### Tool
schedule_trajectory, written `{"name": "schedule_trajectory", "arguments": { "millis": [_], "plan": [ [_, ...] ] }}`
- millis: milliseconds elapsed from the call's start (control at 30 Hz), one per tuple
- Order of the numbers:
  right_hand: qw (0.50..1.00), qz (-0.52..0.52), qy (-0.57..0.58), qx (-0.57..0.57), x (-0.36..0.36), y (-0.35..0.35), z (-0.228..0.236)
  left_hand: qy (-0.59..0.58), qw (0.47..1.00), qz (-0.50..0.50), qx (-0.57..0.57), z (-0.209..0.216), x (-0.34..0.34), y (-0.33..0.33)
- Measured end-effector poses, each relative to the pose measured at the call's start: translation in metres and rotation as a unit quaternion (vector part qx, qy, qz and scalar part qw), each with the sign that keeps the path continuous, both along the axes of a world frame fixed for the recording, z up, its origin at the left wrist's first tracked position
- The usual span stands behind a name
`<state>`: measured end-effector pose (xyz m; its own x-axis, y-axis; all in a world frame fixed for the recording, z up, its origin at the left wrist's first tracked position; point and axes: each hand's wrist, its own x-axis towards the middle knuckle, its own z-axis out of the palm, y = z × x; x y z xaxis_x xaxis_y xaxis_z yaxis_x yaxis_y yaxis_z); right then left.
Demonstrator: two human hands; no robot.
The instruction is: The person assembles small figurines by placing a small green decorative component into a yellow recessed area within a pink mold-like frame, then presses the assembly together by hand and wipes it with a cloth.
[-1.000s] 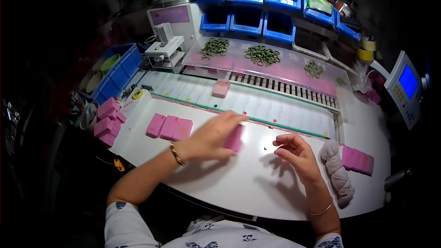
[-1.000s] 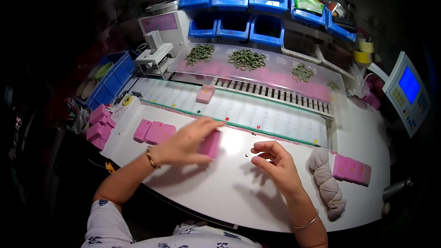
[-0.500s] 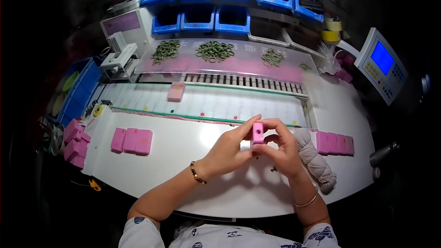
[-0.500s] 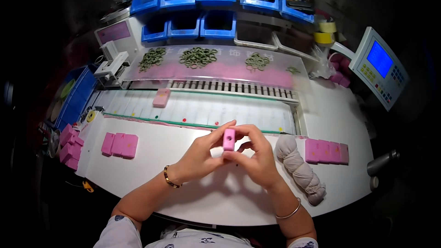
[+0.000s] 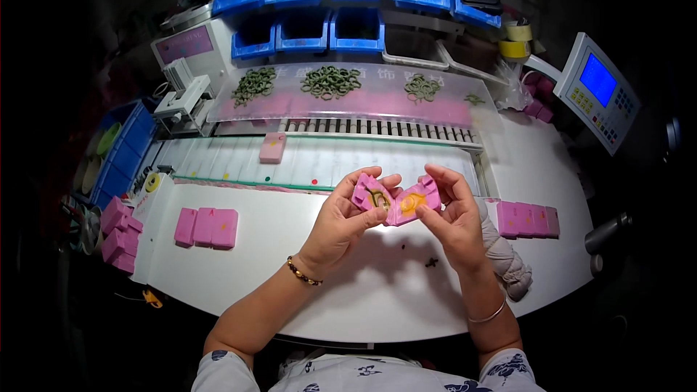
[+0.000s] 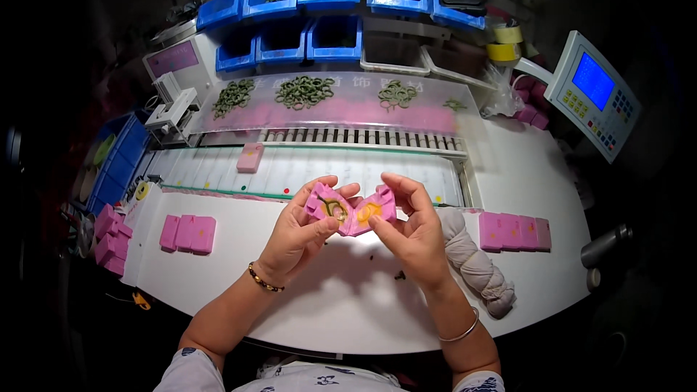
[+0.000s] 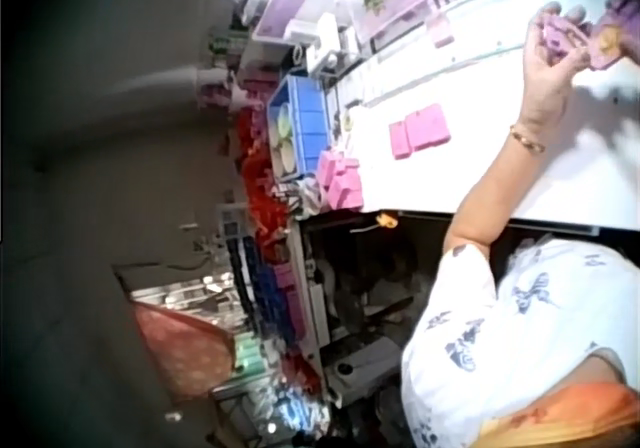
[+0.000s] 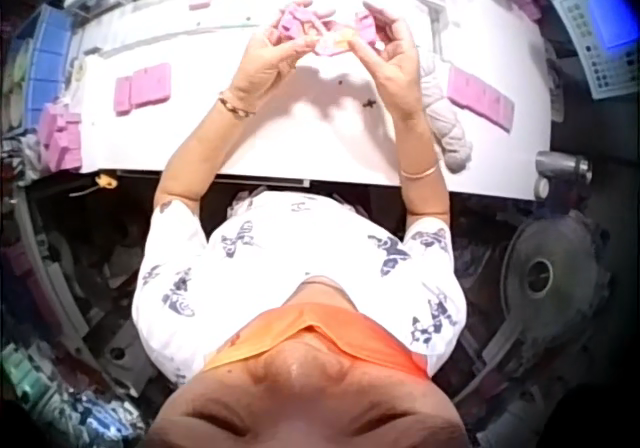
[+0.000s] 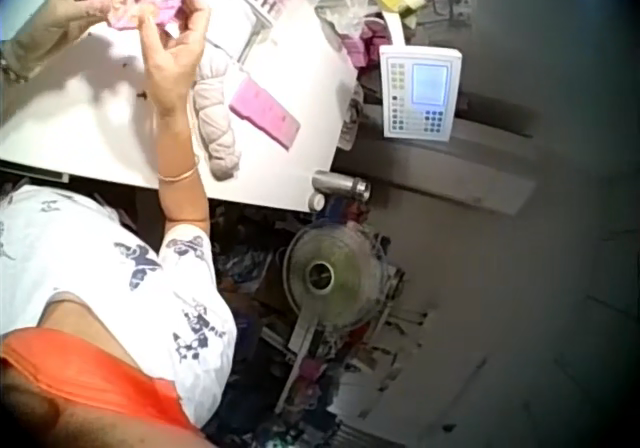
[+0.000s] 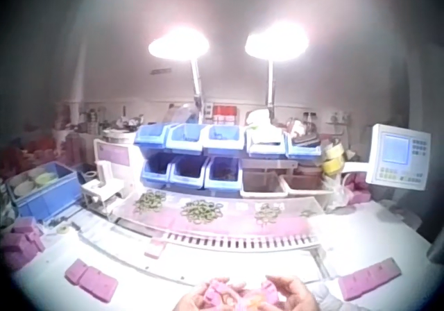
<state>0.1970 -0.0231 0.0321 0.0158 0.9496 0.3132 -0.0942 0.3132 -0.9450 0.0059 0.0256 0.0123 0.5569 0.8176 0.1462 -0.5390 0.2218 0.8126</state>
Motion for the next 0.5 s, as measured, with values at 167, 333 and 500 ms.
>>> {"name": "schedule_trajectory", "arguments": {
  "millis": [167, 333, 500],
  "plan": [
    [0.966, 0.016, -0.233, 0.114, -0.021, -0.010, -0.007, -0.109, 0.985, 0.027, -0.129, -0.012, 0.005, 0.001],
    [0.948, 0.110, -0.264, 0.142, -0.036, -0.015, -0.009, -0.079, 0.979, -0.003, -0.189, -0.012, -0.006, 0.005],
    [0.969, -0.018, -0.207, 0.136, -0.037, -0.014, -0.010, -0.031, 0.984, 0.125, -0.122, -0.020, 0.001, 0.003]
  ]
}}
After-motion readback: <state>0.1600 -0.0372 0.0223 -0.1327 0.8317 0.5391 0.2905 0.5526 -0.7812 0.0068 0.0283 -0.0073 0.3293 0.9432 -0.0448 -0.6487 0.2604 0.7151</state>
